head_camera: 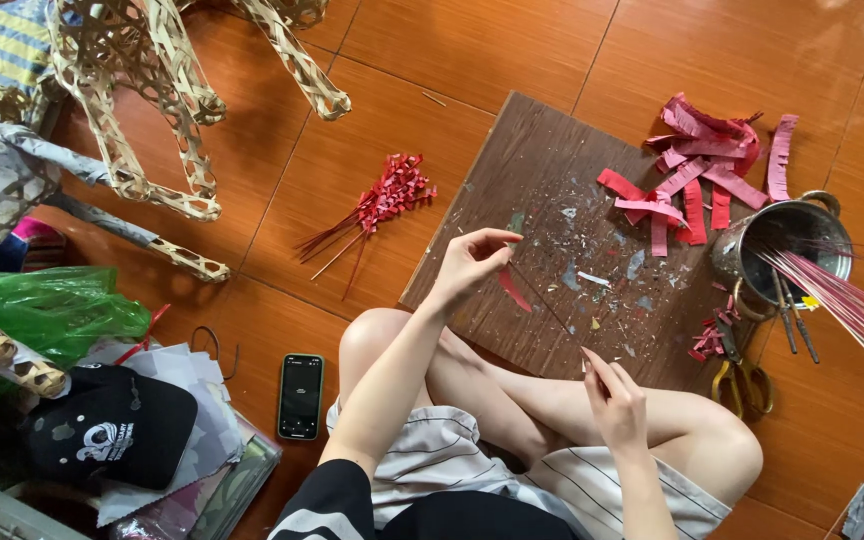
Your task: Wrapping red paper strips around thin wooden sticks to create decorative items
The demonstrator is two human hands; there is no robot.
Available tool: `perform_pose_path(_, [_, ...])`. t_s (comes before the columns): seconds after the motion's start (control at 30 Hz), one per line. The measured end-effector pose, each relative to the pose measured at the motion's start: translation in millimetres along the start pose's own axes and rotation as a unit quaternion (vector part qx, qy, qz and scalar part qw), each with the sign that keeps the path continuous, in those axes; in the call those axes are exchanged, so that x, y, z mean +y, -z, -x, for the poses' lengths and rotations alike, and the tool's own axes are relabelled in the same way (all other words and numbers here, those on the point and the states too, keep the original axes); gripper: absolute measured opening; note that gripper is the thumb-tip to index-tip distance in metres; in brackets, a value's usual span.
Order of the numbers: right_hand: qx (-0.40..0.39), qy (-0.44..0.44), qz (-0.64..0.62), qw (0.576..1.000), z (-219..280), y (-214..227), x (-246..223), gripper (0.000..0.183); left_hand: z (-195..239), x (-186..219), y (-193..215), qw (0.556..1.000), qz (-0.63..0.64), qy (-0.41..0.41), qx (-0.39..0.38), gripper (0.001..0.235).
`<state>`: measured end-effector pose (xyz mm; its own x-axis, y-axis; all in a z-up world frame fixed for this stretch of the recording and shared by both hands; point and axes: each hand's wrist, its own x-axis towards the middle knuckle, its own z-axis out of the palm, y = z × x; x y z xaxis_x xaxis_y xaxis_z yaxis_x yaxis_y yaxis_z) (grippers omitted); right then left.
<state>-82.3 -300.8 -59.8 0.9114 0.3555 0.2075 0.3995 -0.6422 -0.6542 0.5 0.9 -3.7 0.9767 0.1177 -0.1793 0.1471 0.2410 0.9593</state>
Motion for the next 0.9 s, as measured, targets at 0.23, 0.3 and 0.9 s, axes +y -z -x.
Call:
perform_pose_path(0.23, [0.006, -0.005, -0.001, 1.000, -0.2, 0.0, 0.1, 0.027, -0.2, -2.1, 1.8, 0.999, 0.029, 0.002, -0.030, 0.018])
perform_pose_path(0.3, [0.003, -0.009, -0.003, 1.000, 0.8, -0.9, 2.2, 0.026, -1.5, -5.9, 3.2, 1.000, 0.007, -0.002, -0.028, 0.018])
perform_pose_path(0.9, [0.031, 0.038, -0.028, 0.998, -9.9, 11.8, -22.2, 0.026, -3.5, -3.6, 2.6, 0.997, 0.073, 0.000, -0.020, 0.031])
